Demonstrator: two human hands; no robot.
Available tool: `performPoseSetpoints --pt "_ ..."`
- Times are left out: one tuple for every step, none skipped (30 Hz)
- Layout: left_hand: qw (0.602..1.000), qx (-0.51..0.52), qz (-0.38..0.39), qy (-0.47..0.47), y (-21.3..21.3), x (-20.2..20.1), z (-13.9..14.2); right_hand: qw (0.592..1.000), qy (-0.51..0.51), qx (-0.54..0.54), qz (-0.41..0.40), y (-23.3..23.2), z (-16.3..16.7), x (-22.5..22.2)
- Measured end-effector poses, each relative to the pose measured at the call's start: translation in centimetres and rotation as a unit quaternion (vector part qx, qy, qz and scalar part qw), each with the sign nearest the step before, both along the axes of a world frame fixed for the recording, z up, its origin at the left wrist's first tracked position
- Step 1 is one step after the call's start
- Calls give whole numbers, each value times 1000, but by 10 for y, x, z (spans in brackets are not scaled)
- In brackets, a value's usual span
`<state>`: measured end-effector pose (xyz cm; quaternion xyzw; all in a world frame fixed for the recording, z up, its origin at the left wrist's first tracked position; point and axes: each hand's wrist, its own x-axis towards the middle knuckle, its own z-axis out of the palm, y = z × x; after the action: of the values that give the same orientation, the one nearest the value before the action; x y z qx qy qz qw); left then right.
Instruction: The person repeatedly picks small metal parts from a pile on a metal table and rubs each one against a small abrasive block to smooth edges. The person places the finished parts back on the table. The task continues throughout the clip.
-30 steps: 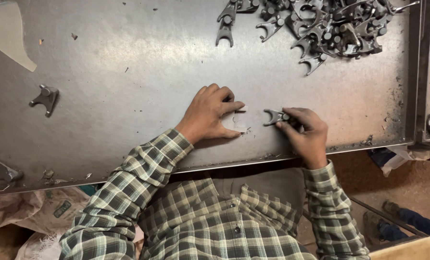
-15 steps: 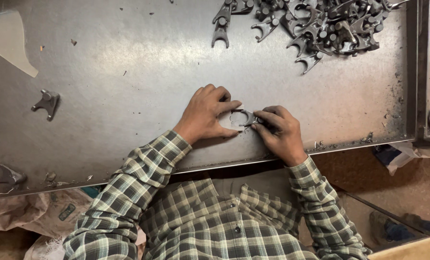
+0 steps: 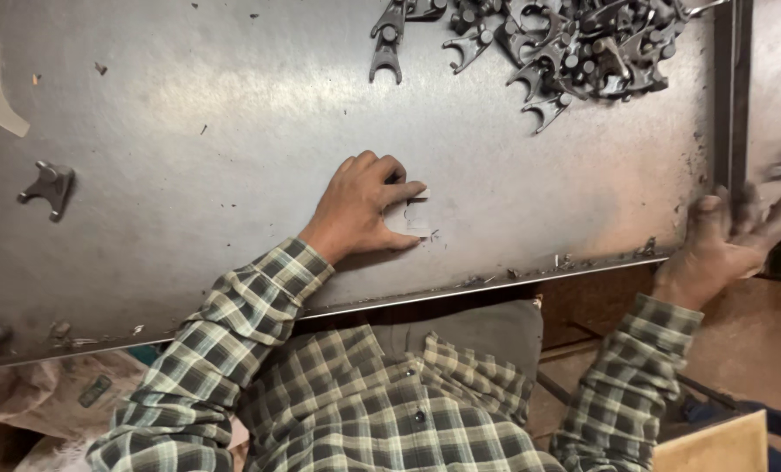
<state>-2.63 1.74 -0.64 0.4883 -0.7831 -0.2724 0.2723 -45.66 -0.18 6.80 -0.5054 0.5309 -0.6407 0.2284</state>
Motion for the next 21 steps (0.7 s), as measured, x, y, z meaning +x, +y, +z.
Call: performPoseSetpoints --pt "1000 -1 0 -1 0 0 0 999 42 16 16 -8 -8 -2" --pt "1000 -3 -3 -4 -1 1 0 996 81 32 27 -18 -19 2" --pt "1000 -9 -2 -4 -1 1 0 991 120 51 39 -27 -30 11" --pt "1000 -13 -1 -3 -1 1 0 972 217 54 72 -37 -38 21" --pt "1000 -18 -2 -4 -2 1 0 943 311 57 103 -48 -45 34" --pt "1000 -17 -4 -5 -2 2 0 901 419 48 99 -60 -50 46" --pt "1000 -17 -4 -6 -2 2 0 847 523 37 94 -72 -53 57" --pt "1000 -17 -4 -6 -2 2 0 833 541 54 103 -82 -54 66" --pt "1000 -19 -5 -4 -2 2 0 818 559 71 113 -91 -54 74" --pt "1000 -20 -5 -3 -2 2 0 803 576 88 123 -96 -52 78" --pt "1000 -20 -4 -2 -1 2 0 812 561 106 123 -100 -50 80" --pt "1000 -19 -4 -2 -1 2 0 819 546 124 124 -101 -47 80" --pt "1000 -18 -5 -2 -1 2 0 826 531 142 126 -101 -44 80" --pt "1000 -17 -5 -2 0 2 0 820 538 146 131 -97 -42 81" --pt "1000 -16 -5 -1 0 2 -1 814 544 150 136 -91 -40 81" --pt "1000 -15 -5 0 0 2 -1 808 551 154 140 -83 -39 83" --pt "1000 -15 -4 1 0 1 -1 831 494 181 184 -73 -38 86" --pt "1000 -10 -4 -1 0 1 -2 847 433 207 228 -60 -37 90" --pt "1000 -6 -4 -3 0 1 -2 857 370 233 272 -47 -37 96" --pt "1000 -1 -5 -7 0 1 -3 852 400 175 289 -34 -38 104" --pt "1000 -2 -5 -6 0 1 -3 843 428 117 305 -23 -39 113"
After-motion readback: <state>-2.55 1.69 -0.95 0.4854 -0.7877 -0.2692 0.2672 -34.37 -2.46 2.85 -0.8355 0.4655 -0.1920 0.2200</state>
